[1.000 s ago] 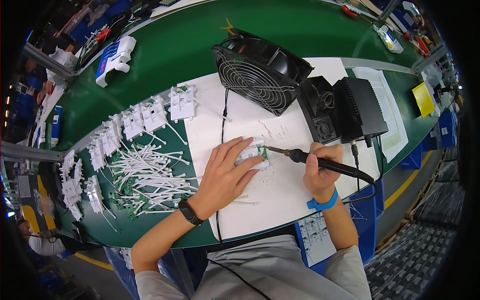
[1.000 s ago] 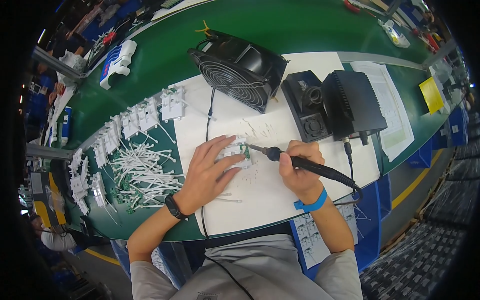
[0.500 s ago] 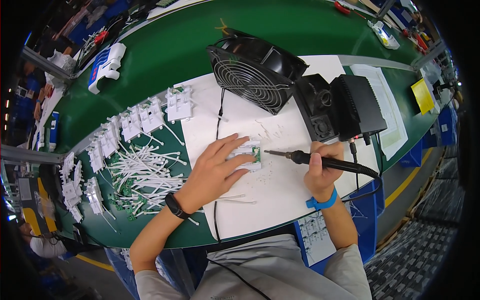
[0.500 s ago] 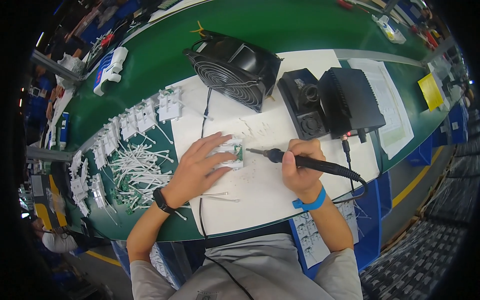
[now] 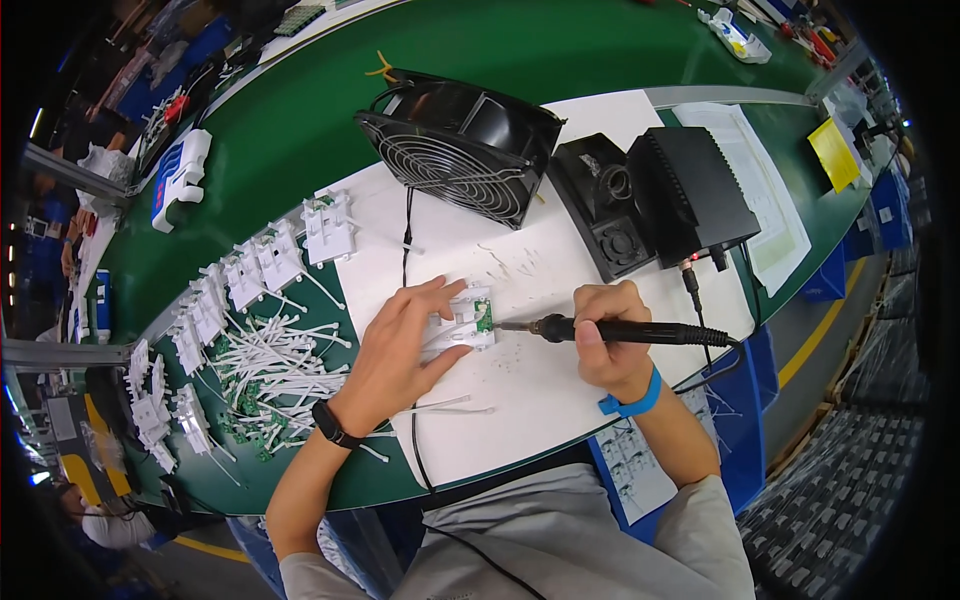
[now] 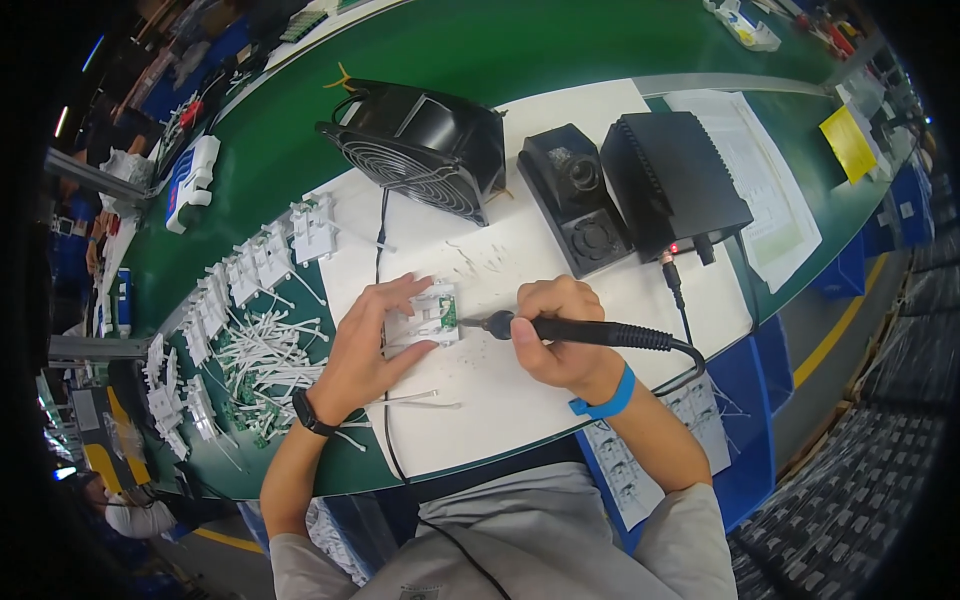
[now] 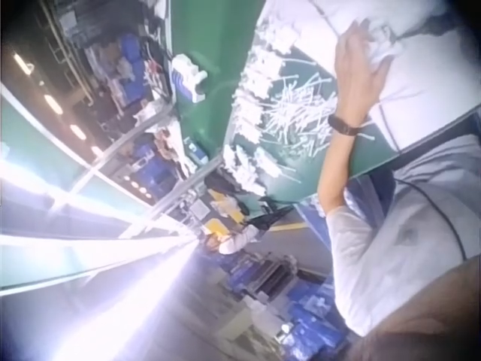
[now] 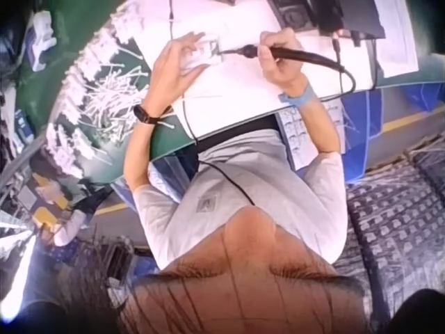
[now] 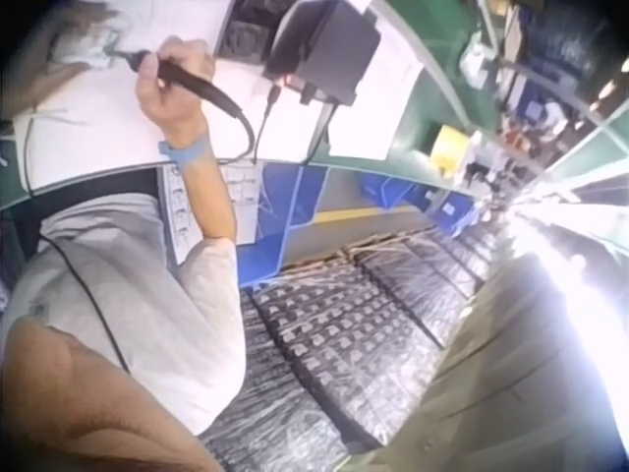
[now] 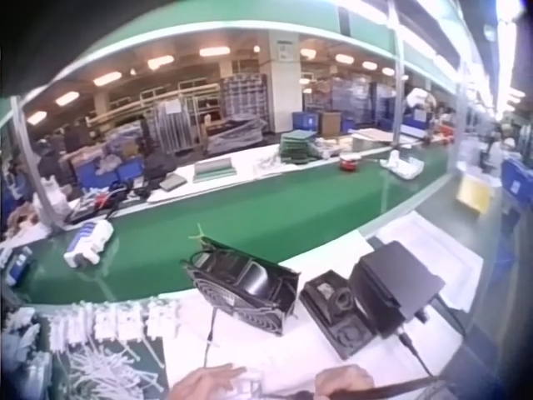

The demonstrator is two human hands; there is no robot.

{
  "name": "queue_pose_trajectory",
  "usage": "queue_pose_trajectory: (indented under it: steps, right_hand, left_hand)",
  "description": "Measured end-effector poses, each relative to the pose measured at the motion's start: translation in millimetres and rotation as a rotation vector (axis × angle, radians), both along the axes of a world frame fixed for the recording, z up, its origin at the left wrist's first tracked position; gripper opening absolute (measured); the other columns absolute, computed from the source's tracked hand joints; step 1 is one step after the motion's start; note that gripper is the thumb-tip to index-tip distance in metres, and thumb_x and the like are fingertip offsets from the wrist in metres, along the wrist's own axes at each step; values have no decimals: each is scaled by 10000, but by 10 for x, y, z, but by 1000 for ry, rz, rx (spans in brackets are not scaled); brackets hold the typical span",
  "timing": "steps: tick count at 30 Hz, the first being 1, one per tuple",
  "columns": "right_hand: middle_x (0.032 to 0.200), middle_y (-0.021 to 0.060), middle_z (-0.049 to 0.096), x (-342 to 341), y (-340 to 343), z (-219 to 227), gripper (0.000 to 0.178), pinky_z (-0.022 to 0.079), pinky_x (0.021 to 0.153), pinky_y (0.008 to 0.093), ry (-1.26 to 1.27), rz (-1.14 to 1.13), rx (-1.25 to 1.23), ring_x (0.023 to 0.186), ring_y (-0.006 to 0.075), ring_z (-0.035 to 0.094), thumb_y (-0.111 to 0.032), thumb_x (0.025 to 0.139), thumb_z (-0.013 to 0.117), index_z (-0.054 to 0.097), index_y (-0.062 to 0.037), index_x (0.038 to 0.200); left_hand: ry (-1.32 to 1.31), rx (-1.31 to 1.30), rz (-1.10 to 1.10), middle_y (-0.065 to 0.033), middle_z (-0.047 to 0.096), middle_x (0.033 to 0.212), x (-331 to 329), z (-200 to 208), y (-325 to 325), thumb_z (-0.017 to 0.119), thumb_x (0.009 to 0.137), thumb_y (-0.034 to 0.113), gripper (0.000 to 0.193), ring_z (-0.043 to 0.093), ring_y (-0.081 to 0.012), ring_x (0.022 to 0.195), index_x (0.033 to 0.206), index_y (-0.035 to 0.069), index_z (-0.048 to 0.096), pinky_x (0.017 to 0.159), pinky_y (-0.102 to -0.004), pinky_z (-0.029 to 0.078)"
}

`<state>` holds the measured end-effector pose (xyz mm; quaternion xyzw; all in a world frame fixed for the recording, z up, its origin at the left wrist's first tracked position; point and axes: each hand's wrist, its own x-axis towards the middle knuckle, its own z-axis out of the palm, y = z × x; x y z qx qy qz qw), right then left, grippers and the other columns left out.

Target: Soldering wires to small electronic circuit boards and organizing them into a container.

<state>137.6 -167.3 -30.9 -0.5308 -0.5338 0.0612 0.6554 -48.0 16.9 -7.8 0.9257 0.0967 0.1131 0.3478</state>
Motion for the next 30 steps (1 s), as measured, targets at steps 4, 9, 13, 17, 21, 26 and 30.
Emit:
queue_pose_trajectory:
  steps: [4, 9, 13, 17, 21, 26, 30]
  right_hand:
    - [636, 32, 488, 7, -4, 14, 196, 309, 476, 256, -18, 13, -5, 529, 94, 395, -144, 969, 600, 446, -33, 920]
    - [600, 71, 540, 12, -1, 11, 178, 377, 485, 292, -21, 5, -6, 474, 172, 488, -62, 868, 665, 489, -50, 895]
    - [601, 71, 544, 11, -6, 20, 176, 378, 483, 292, -26, 9, -9, 476, 175, 494, -62, 867, 662, 487, -49, 891]
    - [611, 78, 543, 10, -8, 11, 171, 391, 484, 292, -24, 13, -3, 479, 181, 500, -59, 867, 663, 496, -46, 906]
    - [624, 84, 545, 8, 8, 3, 170, 402, 486, 294, -51, -20, 62, 485, 189, 505, -59, 868, 666, 506, -39, 924]
    - [655, 74, 525, 6, -31, -7, 172, 368, 492, 281, -59, -14, 34, 520, 154, 465, -102, 917, 631, 476, -29, 940]
    - [602, 68, 519, 0, 9, -4, 160, 373, 477, 279, -35, -4, 25, 481, 164, 486, -61, 888, 644, 488, -35, 914]
  left_hand:
    - [14, 1, -2, -165, 617, 1382, -9, -1, -6, 831, 774, 70, 468, 512, -392, 1343, 1059, 66, 461, 1071, -431, 441]
    - [22, 4, -2, -162, 611, 1391, -10, 2, -6, 830, 775, 74, 466, 506, -393, 1348, 1054, 67, 457, 1076, -434, 436]
    - [27, 3, -5, -162, 609, 1394, -9, 6, -5, 829, 775, 73, 464, 502, -394, 1352, 1048, 68, 455, 1081, -436, 432]
    - [25, -4, -9, -163, 603, 1400, -9, 13, -3, 829, 775, 73, 461, 497, -396, 1355, 1044, 69, 454, 1084, -437, 429]
    - [25, -15, -2, -166, 600, 1402, -17, 15, -5, 826, 781, 79, 449, 495, -398, 1357, 1037, 69, 457, 1084, -438, 430]
    - [-70, 43, -42, -109, 634, 1281, -13, -28, 8, 808, 801, 81, 474, 525, -364, 1315, 1155, 32, 497, 1026, -446, 464]
    - [-65, 45, -32, -119, 621, 1337, -30, -29, 12, 808, 802, 85, 457, 520, -368, 1320, 1118, 35, 482, 1027, -446, 463]
